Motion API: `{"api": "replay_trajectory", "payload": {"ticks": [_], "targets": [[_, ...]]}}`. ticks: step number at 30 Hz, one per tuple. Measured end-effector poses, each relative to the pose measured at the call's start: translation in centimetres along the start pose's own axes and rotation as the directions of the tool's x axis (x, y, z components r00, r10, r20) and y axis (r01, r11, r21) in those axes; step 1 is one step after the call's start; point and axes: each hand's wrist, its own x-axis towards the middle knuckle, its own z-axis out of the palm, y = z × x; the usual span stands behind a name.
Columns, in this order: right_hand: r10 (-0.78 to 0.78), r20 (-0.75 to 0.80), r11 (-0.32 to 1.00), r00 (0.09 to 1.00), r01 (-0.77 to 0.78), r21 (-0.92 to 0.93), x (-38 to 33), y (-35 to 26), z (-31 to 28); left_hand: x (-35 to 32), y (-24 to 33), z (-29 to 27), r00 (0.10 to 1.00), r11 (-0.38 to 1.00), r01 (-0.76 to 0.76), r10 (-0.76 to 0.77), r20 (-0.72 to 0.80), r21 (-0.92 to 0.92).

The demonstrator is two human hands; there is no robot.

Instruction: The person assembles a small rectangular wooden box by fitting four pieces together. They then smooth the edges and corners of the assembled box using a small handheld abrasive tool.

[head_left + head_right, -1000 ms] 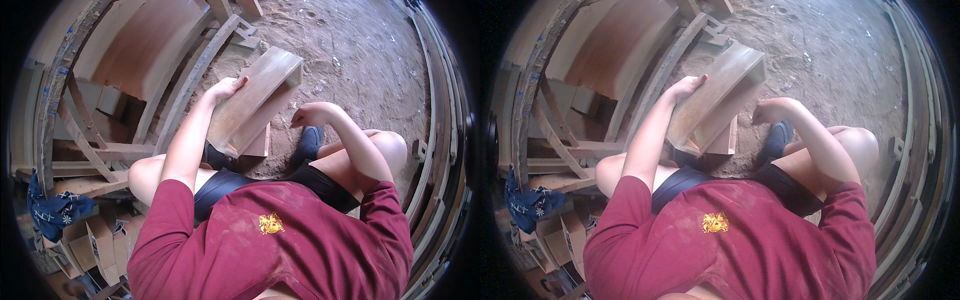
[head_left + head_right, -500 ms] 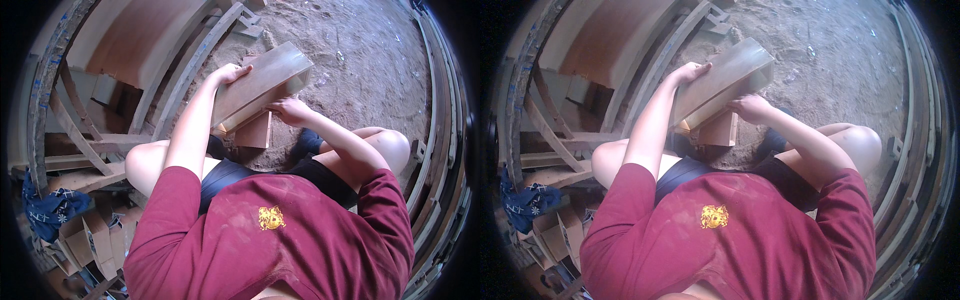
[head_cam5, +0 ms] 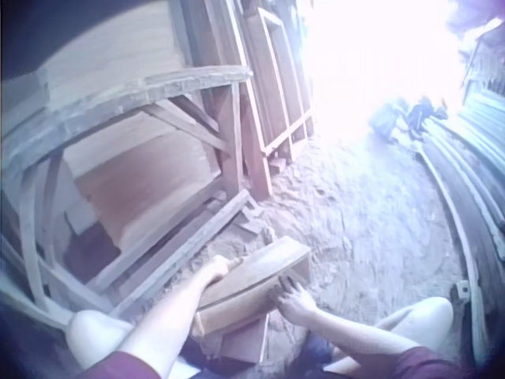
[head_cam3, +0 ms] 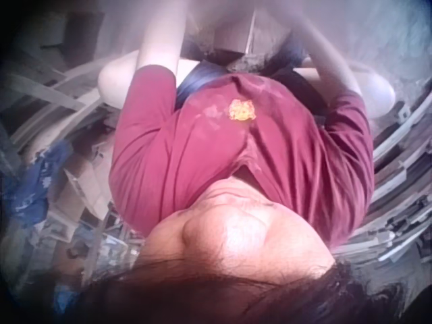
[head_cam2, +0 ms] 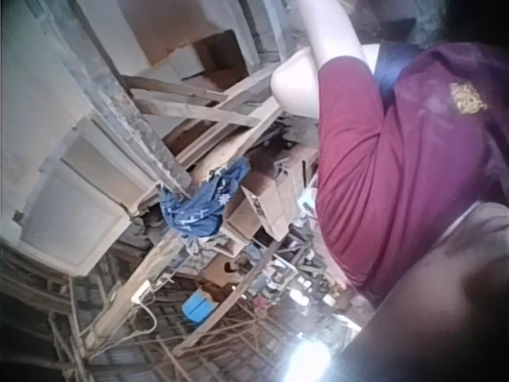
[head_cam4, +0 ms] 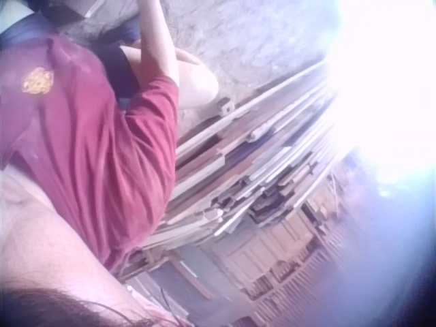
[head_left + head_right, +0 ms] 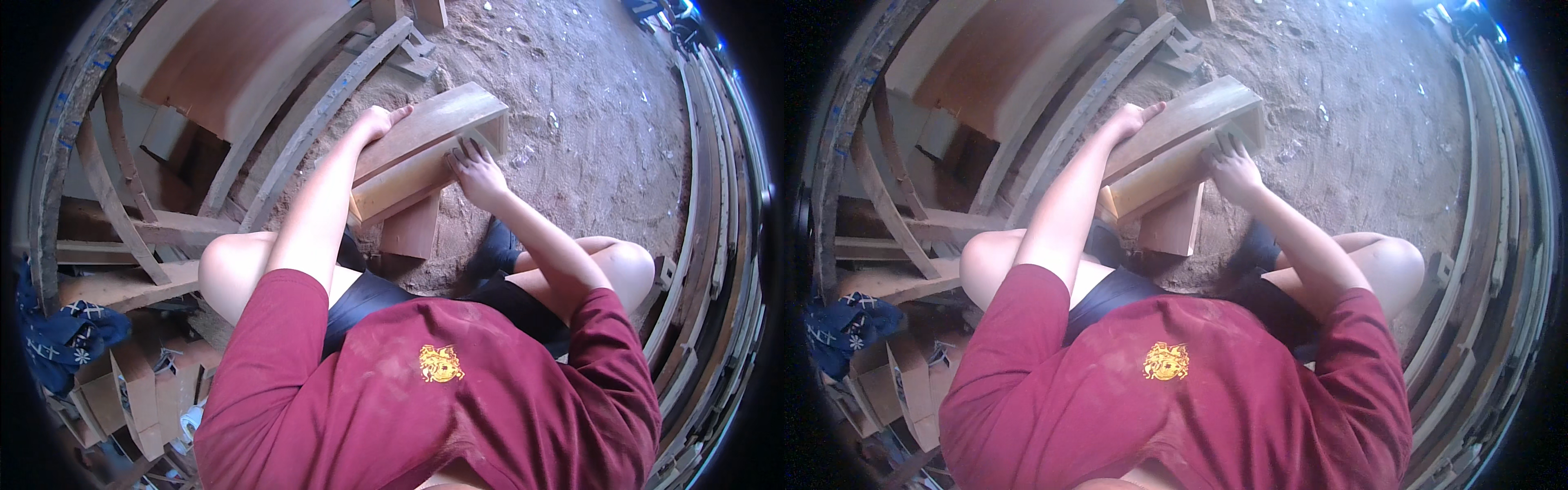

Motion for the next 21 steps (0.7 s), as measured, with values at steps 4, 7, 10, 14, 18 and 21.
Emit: {"api": "replay_trajectory", "payload": {"ticks": [4, 7, 10, 14, 18, 21], "targets": [[0.135, 0.268, 0.982, 0.954, -0.165, 0.094, 2.9, -6.0, -1.4, -0.4, 0.3, 0.6, 0.998, 0.999, 0.039, -0.040, -0.045, -0.007], [-0.087, 0.177, 0.978, 0.980, 0.050, 0.204, 3.5, -12.5, 1.3, -0.2, 1.6, 0.7, 0.997, 0.999, 0.027, -0.024, -0.069, 0.037], [-0.273, 0.170, 0.946, 0.947, 0.232, 0.228, 5.2, -16.4, 1.5, 0.4, -0.2, 0.4, 0.997, 0.999, 0.034, -0.034, -0.073, -0.008], [-0.210, 0.231, 0.975, 0.950, 0.187, 0.118, 5.4, -12.9, 0.1, 0.3, -1.4, 0.3, 0.994, 0.997, 0.039, -0.044, -0.096, -0.061], [-0.160, 0.373, 0.987, 0.914, 0.139, 0.084, 6.4, -10.9, -1.4, 0.2, -0.3, 0.5, 0.995, 0.999, 0.019, -0.024, -0.102, -0.049], [-0.315, 0.387, 0.938, 0.866, 0.223, 0.265, 6.1, -15.6, -0.6, -0.4, 0.2, 0.8, 0.992, 1.000, -0.021, 0.019, -0.123, -0.021]]}}
